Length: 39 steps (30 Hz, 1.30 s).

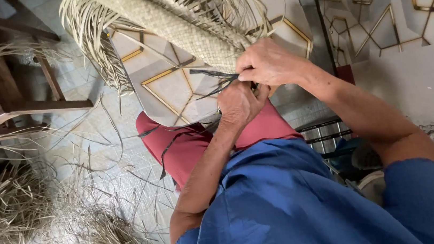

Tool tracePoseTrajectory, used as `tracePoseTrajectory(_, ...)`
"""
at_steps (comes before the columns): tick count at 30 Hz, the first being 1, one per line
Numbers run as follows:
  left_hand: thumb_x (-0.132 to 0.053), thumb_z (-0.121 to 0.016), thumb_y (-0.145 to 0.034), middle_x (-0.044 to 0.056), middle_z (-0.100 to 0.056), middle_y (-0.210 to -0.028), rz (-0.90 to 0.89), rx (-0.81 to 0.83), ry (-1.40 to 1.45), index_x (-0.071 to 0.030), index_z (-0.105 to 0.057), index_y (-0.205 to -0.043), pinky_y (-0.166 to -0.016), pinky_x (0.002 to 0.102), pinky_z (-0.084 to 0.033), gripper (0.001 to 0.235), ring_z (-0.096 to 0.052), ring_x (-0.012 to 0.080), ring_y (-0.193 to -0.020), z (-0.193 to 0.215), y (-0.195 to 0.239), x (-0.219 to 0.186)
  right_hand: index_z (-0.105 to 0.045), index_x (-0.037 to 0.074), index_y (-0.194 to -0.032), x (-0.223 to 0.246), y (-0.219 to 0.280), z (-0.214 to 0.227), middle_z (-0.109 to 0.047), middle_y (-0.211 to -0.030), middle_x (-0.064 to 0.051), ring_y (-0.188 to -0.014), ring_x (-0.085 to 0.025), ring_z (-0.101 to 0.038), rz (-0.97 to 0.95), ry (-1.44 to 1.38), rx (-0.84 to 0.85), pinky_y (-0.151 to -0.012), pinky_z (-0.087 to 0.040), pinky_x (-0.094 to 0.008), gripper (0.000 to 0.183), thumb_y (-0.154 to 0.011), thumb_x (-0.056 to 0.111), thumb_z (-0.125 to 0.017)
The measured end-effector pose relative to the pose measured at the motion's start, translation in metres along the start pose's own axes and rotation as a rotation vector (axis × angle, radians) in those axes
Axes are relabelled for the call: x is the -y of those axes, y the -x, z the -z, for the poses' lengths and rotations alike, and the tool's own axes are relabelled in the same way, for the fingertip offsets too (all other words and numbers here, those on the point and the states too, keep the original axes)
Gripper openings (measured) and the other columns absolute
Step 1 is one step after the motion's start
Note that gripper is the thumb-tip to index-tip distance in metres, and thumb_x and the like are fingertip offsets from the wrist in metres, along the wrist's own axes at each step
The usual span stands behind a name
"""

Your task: The person is weaving a mat using dried palm leaves. They align the leaves on a wooden frame, secure them with a black cord, and continue weaving the leaves into the mat structure.

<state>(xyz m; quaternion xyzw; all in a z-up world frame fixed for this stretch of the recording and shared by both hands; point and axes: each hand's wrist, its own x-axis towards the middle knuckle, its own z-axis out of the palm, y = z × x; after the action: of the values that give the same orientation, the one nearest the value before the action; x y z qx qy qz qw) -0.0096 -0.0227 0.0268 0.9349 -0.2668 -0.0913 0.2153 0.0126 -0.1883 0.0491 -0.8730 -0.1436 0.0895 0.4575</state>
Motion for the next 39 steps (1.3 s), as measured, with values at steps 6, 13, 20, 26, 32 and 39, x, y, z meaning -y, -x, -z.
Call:
tracePoseTrajectory(6,-0.045,-0.065,-0.081,0.002,-0.063,-0.053,-0.083,-0.132,-0.205,-0.020,-0.068,-0.057,-0.068,0.042,-0.058,0.035,-0.074,0.0325,-0.064,-0.183,-0.007,0.075,-0.061,0.007,-0.066,0.006,-0.004,-0.007,-0.048,-0.046,0.001,-0.041,-0.019,-0.043,0.037,0.049,0.041,-0.046,-0.037,-0.032,0.023,-0.088,0.005,-0.069)
tracePoseTrajectory(13,-0.042,-0.051,-0.089,0.008,-0.069,-0.065,-0.003,0.114,-0.246,-0.018,-0.075,-0.070,-0.072,0.056,-0.058,0.039,-0.075,0.0383,-0.077,-0.115,-0.017,0.045,-0.080,0.007,-0.092,0.000,0.009,-0.003,-0.075,-0.074,-0.011,-0.067,-0.031,-0.071,-0.107,-0.146,0.011,-0.059,-0.054,-0.041,0.008,-0.089,0.014,-0.079)
tracePoseTrajectory(20,-0.051,-0.032,-0.096,0.010,-0.074,-0.073,0.196,0.215,0.000,-0.015,-0.076,-0.080,-0.076,0.051,-0.060,0.059,-0.077,0.0384,-0.083,-0.024,-0.022,0.001,-0.074,-0.002,-0.103,0.010,0.056,0.009,-0.071,-0.086,-0.020,-0.083,-0.031,-0.072,-0.267,-0.104,-0.284,-0.066,-0.057,-0.044,0.027,-0.086,0.016,-0.086)
tracePoseTrajectory(26,-0.047,-0.036,-0.101,0.012,-0.074,-0.076,0.151,0.202,-0.039,-0.012,-0.075,-0.083,-0.075,0.048,-0.061,0.055,-0.077,0.0344,-0.082,-0.028,-0.030,-0.004,-0.075,-0.002,-0.108,-0.049,0.086,-0.019,-0.074,-0.087,-0.024,-0.082,-0.035,-0.073,-0.481,-0.266,-0.287,-0.070,-0.061,-0.044,0.028,-0.089,0.016,-0.081)
tracePoseTrajectory(32,-0.039,-0.054,-0.092,0.014,-0.075,-0.080,0.163,0.425,-0.062,-0.007,-0.077,-0.088,-0.073,0.052,-0.062,0.040,-0.077,0.0379,-0.086,-0.006,-0.050,0.000,-0.079,0.008,-0.100,-0.056,0.088,-0.039,-0.073,-0.087,-0.016,-0.090,-0.037,-0.071,-0.277,0.304,-0.295,-0.076,-0.058,-0.046,0.019,-0.092,0.025,-0.076)
tracePoseTrajectory(39,-0.037,-0.057,-0.091,0.029,-0.073,-0.081,0.099,0.399,0.182,0.008,-0.075,-0.089,-0.067,0.055,-0.061,0.049,-0.075,0.0463,-0.088,0.011,-0.055,-0.001,-0.072,0.006,-0.106,-0.058,0.073,-0.050,-0.064,-0.112,-0.007,-0.094,-0.029,-0.069,0.011,0.029,-0.500,-0.081,-0.059,-0.038,0.023,-0.086,-0.007,-0.072)
